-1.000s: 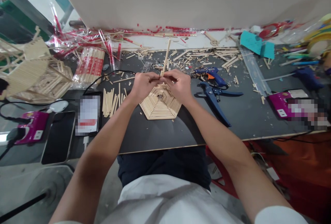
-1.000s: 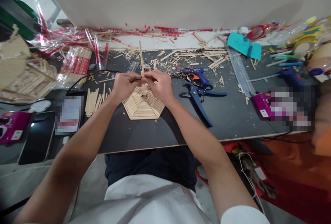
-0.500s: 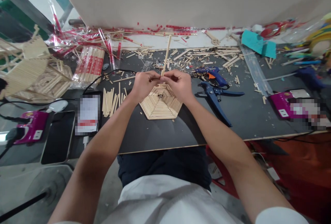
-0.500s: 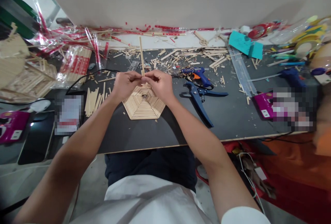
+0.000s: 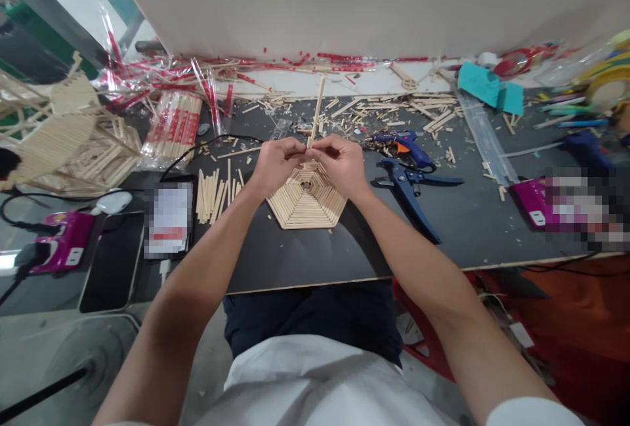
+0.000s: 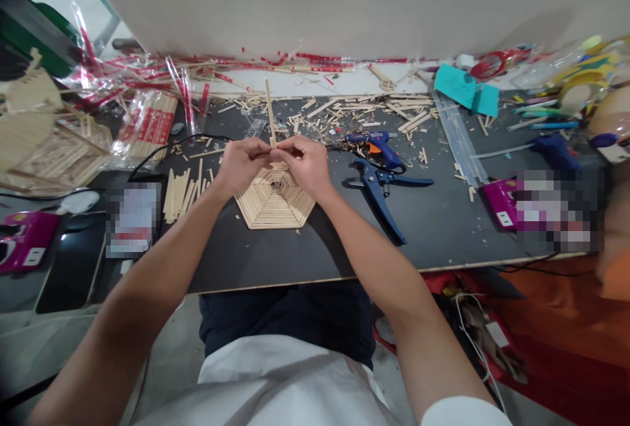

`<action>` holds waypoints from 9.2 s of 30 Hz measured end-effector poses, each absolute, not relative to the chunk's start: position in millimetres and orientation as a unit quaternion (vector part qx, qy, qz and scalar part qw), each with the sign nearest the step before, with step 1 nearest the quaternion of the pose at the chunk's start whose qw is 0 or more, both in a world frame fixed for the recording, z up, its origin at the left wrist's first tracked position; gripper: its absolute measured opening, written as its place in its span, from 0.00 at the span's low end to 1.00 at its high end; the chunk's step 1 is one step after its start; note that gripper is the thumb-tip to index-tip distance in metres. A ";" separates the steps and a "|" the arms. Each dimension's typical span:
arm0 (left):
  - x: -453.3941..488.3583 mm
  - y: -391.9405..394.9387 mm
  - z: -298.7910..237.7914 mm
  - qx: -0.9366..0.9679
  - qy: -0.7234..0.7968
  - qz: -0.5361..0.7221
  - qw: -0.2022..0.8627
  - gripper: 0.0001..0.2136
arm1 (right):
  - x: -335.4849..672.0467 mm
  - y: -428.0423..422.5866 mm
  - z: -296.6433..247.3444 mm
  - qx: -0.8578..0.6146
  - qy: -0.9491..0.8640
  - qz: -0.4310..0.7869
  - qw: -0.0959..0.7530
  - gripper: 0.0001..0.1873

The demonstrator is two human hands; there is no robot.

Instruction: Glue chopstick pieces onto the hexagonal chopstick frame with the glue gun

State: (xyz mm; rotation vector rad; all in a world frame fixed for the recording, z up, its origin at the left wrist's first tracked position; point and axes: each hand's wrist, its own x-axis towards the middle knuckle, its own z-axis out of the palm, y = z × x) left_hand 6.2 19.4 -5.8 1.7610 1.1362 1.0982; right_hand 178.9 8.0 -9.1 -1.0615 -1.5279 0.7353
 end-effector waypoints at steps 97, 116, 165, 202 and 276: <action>0.0 -38.3 21.2 0.419 0.465 0.317 0.712 0.09 | 286.6 -31.9 66.2 -0.551 -0.747 0.368 -0.051 0.19; 3.0 -41.0 24.3 0.440 0.481 0.251 0.715 0.08 | 263.7 -31.7 69.0 -0.499 -0.775 0.386 -0.034 0.21; -16.0 -42.7 44.5 0.626 0.501 0.294 0.519 0.09 | 310.5 -65.8 19.5 -0.534 -0.845 0.033 0.016 0.31; -25.5 -42.5 36.3 0.738 0.647 0.191 -0.034 0.09 | 230.4 -2.0 25.9 -0.634 -0.764 0.061 0.100 0.11; 5.9 -12.2 -2.2 0.741 0.470 0.430 0.214 0.06 | 193.4 -10.6 9.7 -0.413 -0.718 0.306 0.469 0.17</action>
